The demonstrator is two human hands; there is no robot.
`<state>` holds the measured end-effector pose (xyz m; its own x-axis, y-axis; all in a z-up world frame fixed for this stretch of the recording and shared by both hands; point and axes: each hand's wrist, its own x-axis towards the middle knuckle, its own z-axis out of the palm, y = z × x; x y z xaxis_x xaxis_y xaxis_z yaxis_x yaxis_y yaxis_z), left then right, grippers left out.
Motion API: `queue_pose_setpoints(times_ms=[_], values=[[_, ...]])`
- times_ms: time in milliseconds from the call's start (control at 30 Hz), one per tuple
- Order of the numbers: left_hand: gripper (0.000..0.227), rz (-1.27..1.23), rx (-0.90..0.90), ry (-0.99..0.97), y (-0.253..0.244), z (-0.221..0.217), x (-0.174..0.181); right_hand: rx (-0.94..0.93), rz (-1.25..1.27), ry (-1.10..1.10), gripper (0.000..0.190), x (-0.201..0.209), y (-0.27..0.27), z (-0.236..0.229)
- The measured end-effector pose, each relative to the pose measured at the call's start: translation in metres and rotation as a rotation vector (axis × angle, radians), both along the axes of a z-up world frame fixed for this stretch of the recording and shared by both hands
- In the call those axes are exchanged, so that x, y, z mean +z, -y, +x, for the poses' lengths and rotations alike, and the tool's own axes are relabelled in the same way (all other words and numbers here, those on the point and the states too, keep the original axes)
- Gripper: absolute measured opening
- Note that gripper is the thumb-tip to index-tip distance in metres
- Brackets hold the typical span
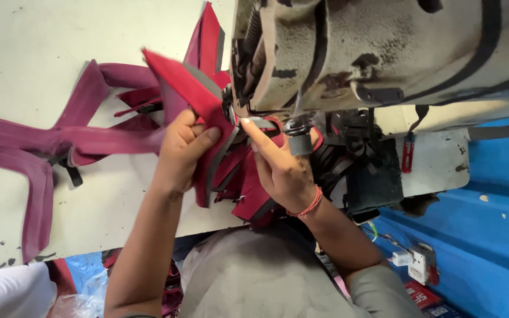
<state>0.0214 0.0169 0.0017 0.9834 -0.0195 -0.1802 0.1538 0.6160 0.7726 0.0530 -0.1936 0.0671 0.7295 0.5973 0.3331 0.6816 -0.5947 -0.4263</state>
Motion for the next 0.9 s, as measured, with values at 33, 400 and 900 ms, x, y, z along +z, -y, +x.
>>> queue_pose_setpoints(times_ms=[33,400,900], values=[[0.042,-0.001,0.003,-0.001,0.008,-0.003,-0.007,0.003,-0.001,-0.001,0.05,-0.001,-0.001,0.001],[0.029,-0.061,0.71,0.132,0.1,-0.014,-0.014,-0.019,0.058,0.011,0.052,-0.002,0.012,-0.004],[0.034,0.413,0.061,0.135,0.001,0.01,0.029,-0.559,0.374,0.661,0.038,-0.064,0.217,0.074]])
